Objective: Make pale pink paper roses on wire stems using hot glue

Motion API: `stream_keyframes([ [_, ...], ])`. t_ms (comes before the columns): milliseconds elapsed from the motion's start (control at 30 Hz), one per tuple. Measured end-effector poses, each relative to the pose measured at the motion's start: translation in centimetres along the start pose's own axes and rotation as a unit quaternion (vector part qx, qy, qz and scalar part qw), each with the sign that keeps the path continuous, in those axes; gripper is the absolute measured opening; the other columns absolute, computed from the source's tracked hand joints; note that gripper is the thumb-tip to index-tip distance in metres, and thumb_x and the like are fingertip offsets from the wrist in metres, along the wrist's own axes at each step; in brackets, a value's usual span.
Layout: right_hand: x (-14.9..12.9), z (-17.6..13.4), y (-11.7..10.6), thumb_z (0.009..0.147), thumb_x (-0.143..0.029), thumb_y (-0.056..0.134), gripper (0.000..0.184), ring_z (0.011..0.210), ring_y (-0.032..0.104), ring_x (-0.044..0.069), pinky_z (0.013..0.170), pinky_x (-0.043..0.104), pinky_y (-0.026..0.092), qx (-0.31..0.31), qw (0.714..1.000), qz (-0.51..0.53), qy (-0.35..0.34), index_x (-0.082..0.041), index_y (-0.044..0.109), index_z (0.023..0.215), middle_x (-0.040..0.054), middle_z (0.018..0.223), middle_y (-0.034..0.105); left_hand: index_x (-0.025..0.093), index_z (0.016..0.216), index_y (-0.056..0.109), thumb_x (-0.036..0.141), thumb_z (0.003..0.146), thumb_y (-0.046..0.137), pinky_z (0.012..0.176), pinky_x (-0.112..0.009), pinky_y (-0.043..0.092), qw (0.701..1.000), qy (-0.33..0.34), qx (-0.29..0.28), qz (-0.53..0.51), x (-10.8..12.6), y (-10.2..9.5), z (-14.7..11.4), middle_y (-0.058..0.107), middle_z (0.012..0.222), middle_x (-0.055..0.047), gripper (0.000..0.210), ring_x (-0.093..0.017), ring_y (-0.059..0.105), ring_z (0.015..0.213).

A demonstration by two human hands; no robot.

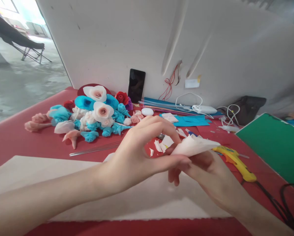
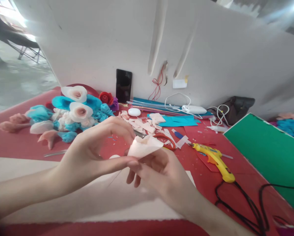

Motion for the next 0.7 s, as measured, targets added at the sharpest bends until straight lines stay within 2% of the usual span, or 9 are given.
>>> stream_keyframes([
  [167, 0.23, -0.64, 0.2, 0.087, -0.029, 0.061, 0.011, 0.061, 0.058, 0.007, 0.062, 0.018, 0.049, -0.02, 0.998, 0.051, 0.031, -0.018, 0.062, 0.083, -0.0024, 0.064, 0.06, 0.017, 0.069, 0.052, 0.022, 0.073, 0.072, 0.078, -0.024, 0.045, 0.999, -0.02, -0.004, -0.026, 0.23, 0.1, -0.18, 0.059, 0.082, 0.0, 0.021, -0.012, 0.056, 0.083],
  [333, 0.44, -0.54, 0.45, 0.087, -0.024, 0.06, 0.005, 0.063, 0.059, 0.005, 0.062, 0.016, 0.048, -0.061, 0.991, 0.111, 0.05, -0.019, 0.061, 0.086, -0.0026, 0.074, 0.063, 0.017, 0.069, 0.049, 0.016, 0.072, 0.07, 0.079, -0.023, 0.047, 0.995, -0.038, -0.015, -0.086, 0.24, 0.35, -0.2, 0.055, 0.088, -0.001, 0.021, -0.012, 0.054, 0.086],
  [367, 0.43, -0.52, 0.51, 0.087, -0.024, 0.06, 0.005, 0.062, 0.059, 0.005, 0.061, 0.016, 0.048, -0.066, 0.989, 0.121, 0.054, -0.019, 0.06, 0.087, -0.0019, 0.077, 0.064, 0.018, 0.07, 0.05, 0.015, 0.073, 0.069, 0.076, -0.023, 0.049, 0.993, -0.054, -0.018, -0.101, 0.25, 0.38, -0.23, 0.055, 0.09, -0.001, 0.02, -0.012, 0.054, 0.087],
  [433, 0.35, -0.52, 0.57, 0.087, -0.025, 0.06, 0.007, 0.062, 0.059, 0.006, 0.06, 0.017, 0.049, -0.072, 0.988, 0.124, 0.061, -0.018, 0.06, 0.087, 0.0004, 0.081, 0.065, 0.018, 0.074, 0.052, 0.017, 0.074, 0.068, 0.058, -0.02, 0.051, 0.985, -0.098, -0.028, -0.138, 0.26, 0.45, -0.3, 0.053, 0.092, -0.001, 0.016, -0.012, 0.055, 0.082],
  [500, 0.28, -0.56, 0.55, 0.086, -0.027, 0.06, 0.011, 0.063, 0.06, 0.007, 0.06, 0.019, 0.049, -0.074, 0.989, 0.107, 0.068, -0.017, 0.061, 0.086, 0.0028, 0.082, 0.064, 0.019, 0.076, 0.054, 0.018, 0.075, 0.067, 0.042, -0.017, 0.047, 0.976, -0.133, -0.034, -0.168, 0.26, 0.49, -0.36, 0.052, 0.093, -0.002, 0.014, -0.012, 0.056, 0.077],
  [533, 0.26, -0.56, 0.52, 0.086, -0.028, 0.06, 0.013, 0.063, 0.06, 0.008, 0.06, 0.019, 0.05, -0.075, 0.99, 0.1, 0.07, -0.016, 0.061, 0.085, 0.0035, 0.082, 0.064, 0.019, 0.075, 0.054, 0.018, 0.074, 0.068, 0.043, -0.016, 0.048, 0.975, -0.136, -0.031, -0.171, 0.26, 0.5, -0.38, 0.052, 0.093, -0.002, 0.013, -0.012, 0.056, 0.078],
  [633, 0.27, -0.44, 0.47, 0.087, -0.028, 0.059, 0.013, 0.062, 0.06, 0.007, 0.059, 0.019, 0.05, -0.078, 0.989, 0.103, 0.071, -0.015, 0.061, 0.087, 0.0037, 0.082, 0.064, 0.018, 0.071, 0.053, 0.017, 0.073, 0.069, 0.064, -0.017, 0.053, 0.982, -0.116, -0.011, -0.151, 0.26, 0.51, -0.4, 0.054, 0.091, -0.001, 0.016, -0.013, 0.055, 0.087],
  [700, 0.29, -0.31, 0.48, 0.088, -0.026, 0.058, 0.011, 0.062, 0.06, 0.006, 0.059, 0.017, 0.049, -0.079, 0.988, 0.114, 0.067, -0.016, 0.061, 0.088, 0.0027, 0.082, 0.064, 0.019, 0.071, 0.052, 0.018, 0.074, 0.069, 0.06, -0.017, 0.054, 0.98, -0.123, -0.011, -0.157, 0.25, 0.57, -0.45, 0.054, 0.091, -0.001, 0.018, -0.013, 0.055, 0.086],
])
Point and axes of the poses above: each hand's wrist, its own z-axis towards the middle knuckle, its own y-axis out of the palm, x = y × z, the point moved 1 cm from there along z, towards the middle knuckle
